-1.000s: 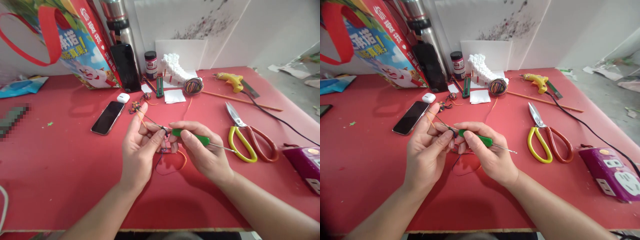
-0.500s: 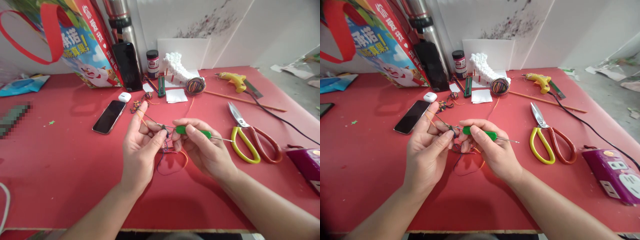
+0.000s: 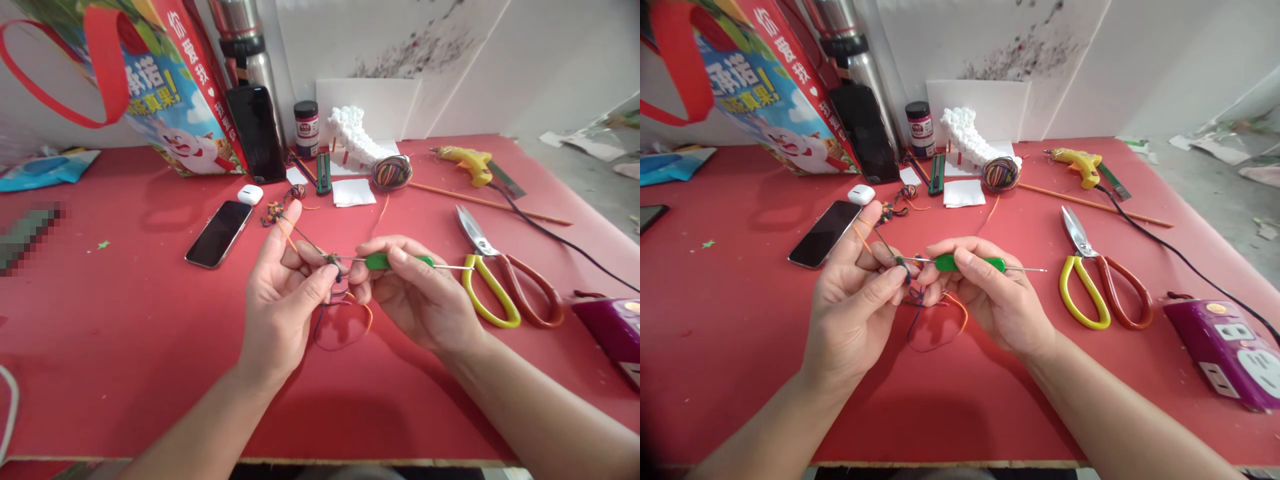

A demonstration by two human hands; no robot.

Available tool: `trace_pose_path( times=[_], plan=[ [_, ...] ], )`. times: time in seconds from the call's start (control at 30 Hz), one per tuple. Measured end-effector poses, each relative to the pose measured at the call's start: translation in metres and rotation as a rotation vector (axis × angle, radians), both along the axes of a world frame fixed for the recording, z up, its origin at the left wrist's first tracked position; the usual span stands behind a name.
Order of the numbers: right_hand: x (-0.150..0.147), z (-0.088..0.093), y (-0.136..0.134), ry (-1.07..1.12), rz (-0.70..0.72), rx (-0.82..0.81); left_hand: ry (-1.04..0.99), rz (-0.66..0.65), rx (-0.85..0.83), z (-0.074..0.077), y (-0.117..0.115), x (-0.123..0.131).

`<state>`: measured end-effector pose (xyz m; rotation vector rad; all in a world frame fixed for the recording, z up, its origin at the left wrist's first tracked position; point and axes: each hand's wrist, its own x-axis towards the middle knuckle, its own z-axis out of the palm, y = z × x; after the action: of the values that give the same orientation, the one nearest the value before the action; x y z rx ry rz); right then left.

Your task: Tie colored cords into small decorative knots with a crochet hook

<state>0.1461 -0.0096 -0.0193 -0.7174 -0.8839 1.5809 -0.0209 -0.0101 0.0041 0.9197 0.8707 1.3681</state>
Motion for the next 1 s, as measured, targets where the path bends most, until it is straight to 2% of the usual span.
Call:
trace_pose_path(
  times=[0.3,1.0],
  plan=[
    [0.004,0.005,0.002,-0.008,0.007,-0.006,-0.086,-0.086,-0.061,0.000,0.000,-0.002],
    [0.009,0.009,0.006,0.075,0.044,0.011,-0.157,-0.189,-0.043,-0.001,0.001,-0.003]
  ],
)
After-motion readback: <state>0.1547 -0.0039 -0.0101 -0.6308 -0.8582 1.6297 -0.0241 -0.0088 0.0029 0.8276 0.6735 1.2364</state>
